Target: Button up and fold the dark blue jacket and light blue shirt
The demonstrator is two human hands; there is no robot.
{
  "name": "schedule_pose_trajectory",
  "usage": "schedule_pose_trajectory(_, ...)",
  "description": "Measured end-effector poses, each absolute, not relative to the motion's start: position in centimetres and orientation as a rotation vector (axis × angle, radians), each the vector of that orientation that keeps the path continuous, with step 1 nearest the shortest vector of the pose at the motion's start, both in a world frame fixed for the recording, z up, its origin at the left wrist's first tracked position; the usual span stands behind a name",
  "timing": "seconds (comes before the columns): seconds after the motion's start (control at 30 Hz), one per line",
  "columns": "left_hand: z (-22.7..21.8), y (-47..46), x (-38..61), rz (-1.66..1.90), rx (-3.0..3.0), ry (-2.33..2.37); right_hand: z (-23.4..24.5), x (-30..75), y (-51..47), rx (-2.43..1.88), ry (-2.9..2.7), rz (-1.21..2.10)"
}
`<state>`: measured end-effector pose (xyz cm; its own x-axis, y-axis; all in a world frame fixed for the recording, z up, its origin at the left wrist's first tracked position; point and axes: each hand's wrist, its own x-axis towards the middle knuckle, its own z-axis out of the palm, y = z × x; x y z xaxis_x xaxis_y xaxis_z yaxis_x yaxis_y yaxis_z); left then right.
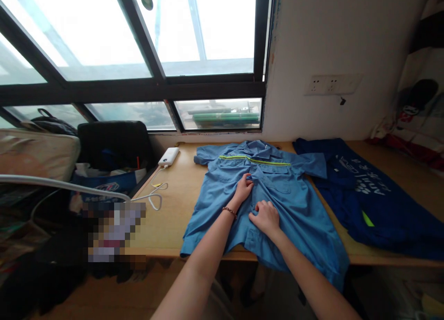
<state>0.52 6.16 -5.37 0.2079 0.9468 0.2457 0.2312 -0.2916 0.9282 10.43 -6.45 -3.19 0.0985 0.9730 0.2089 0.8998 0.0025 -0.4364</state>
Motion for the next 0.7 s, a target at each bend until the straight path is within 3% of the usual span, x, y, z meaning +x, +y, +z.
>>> schedule_pose_trajectory(0.23, -5.0, 1.2, -0.7, 1.036, 1.722, 1.141, -4.2, 13.6, -4.9, -1.491, -1.214, 1.006)
schedule_pose_trajectory(0.4, -4.2, -3.2, -1.9, 0.897, 1.978, 1.346, -4.4, 14.4, -4.7, -1.277, -0.797, 1.378)
schedule_pose_trajectory(0.7, -2.9, -4.1, -1.9, 0.758, 2.097, 1.233, -3.8, 15.3, -6.5, -1.005, -0.683, 1.603)
